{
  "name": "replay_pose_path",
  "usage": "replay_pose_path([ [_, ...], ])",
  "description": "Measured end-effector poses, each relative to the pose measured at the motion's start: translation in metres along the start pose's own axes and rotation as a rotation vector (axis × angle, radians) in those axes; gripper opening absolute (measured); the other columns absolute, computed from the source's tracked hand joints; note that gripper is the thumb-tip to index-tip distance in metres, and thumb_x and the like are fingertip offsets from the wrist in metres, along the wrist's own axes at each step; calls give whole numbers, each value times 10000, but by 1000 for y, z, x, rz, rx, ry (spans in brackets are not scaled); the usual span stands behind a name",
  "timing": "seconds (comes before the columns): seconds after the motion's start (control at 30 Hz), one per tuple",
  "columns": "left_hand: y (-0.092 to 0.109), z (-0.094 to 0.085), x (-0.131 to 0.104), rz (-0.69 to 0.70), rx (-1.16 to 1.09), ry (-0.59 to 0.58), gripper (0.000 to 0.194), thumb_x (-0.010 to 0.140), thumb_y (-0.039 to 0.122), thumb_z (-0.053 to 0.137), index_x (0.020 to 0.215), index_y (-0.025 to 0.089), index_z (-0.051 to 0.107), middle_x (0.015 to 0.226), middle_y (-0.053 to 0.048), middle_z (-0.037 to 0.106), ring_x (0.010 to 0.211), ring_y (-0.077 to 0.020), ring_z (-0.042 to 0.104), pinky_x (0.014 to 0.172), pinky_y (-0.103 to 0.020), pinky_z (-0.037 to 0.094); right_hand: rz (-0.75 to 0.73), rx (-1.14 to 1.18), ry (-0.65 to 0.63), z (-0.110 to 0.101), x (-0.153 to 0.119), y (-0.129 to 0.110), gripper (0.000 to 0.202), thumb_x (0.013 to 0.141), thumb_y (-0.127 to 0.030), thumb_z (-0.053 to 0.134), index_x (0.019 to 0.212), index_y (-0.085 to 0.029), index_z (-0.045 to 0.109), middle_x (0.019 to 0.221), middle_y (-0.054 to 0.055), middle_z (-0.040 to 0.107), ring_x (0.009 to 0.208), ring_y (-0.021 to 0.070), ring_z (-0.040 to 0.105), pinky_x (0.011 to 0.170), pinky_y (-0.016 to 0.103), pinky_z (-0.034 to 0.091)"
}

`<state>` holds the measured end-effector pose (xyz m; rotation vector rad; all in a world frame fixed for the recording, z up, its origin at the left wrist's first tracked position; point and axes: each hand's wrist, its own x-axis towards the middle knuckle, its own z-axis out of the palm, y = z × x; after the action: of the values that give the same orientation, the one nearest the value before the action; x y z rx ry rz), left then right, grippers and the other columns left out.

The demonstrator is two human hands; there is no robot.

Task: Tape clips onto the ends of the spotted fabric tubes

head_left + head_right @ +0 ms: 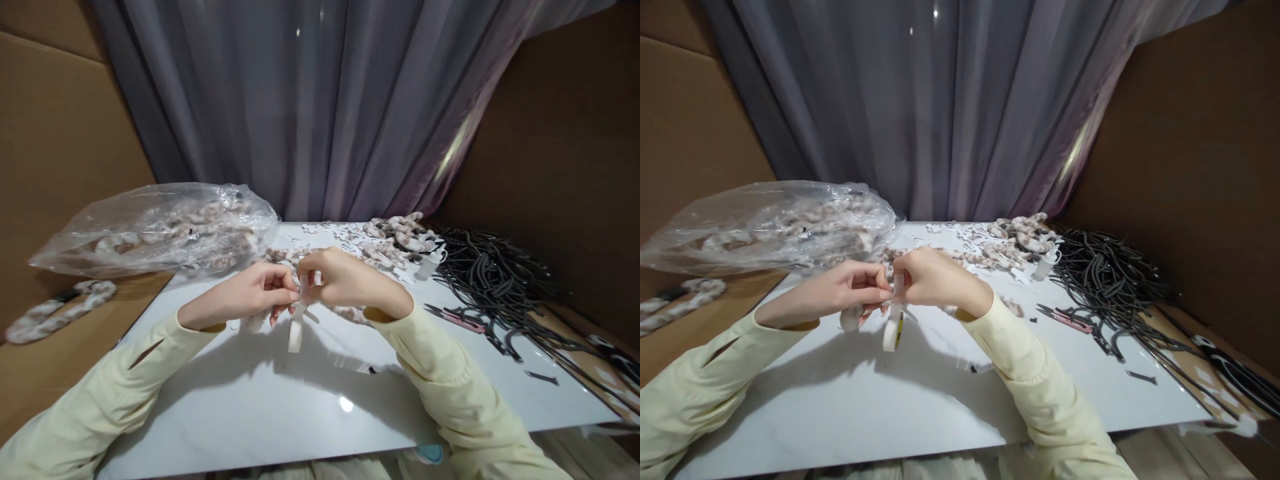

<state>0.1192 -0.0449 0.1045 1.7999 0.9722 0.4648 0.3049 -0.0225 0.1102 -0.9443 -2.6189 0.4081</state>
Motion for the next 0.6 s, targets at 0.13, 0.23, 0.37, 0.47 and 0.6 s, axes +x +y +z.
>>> replay_pose_path([
  [0.13, -1, 2, -2, 8, 97, -22, 133, 829, 229, 520, 716, 157, 511, 533, 60, 532, 463, -65, 514, 419, -139, 374, 10, 86, -47, 2, 3, 1, 36, 645, -145, 633, 675, -128, 626, 598, -10, 589, 554, 87, 480, 504, 195, 297],
  [0.23, -1, 4, -2, 24, 175, -30, 117, 831, 237, 511, 744, 160, 528, 538, 54, 537, 485, -76, 522, 427, -146, 367, 51, 108, -73, 3, 4, 1, 33, 606, -134, 637, 634, -119, 630, 555, -18, 569, 532, 84, 461, 484, 196, 292],
  [0.37, 1, 7, -2, 46, 216, 5, 181, 845, 291, 509, 720, 161, 521, 528, 51, 534, 475, -68, 491, 433, -148, 348, 112, 124, -65, 4, 4, 0, 24, 586, -109, 599, 595, -119, 618, 516, -24, 549, 509, 84, 450, 458, 197, 286],
  [0.47, 2, 9, -2, 70, 176, 29, 207, 848, 273, 504, 677, 156, 503, 527, 53, 532, 460, -55, 479, 432, -140, 350, 141, 158, -53, 2, 3, 0, 42, 569, -103, 619, 605, -124, 616, 525, -28, 554, 512, 89, 466, 461, 196, 307],
  [0.6, 0, 11, -2, 90, 115, 59, 195, 835, 258, 528, 674, 148, 515, 511, 57, 524, 434, -46, 483, 404, -128, 345, 176, 279, -80, -3, 1, 0, 94, 556, -101, 674, 629, -120, 619, 554, -27, 566, 551, 100, 502, 498, 194, 355],
])
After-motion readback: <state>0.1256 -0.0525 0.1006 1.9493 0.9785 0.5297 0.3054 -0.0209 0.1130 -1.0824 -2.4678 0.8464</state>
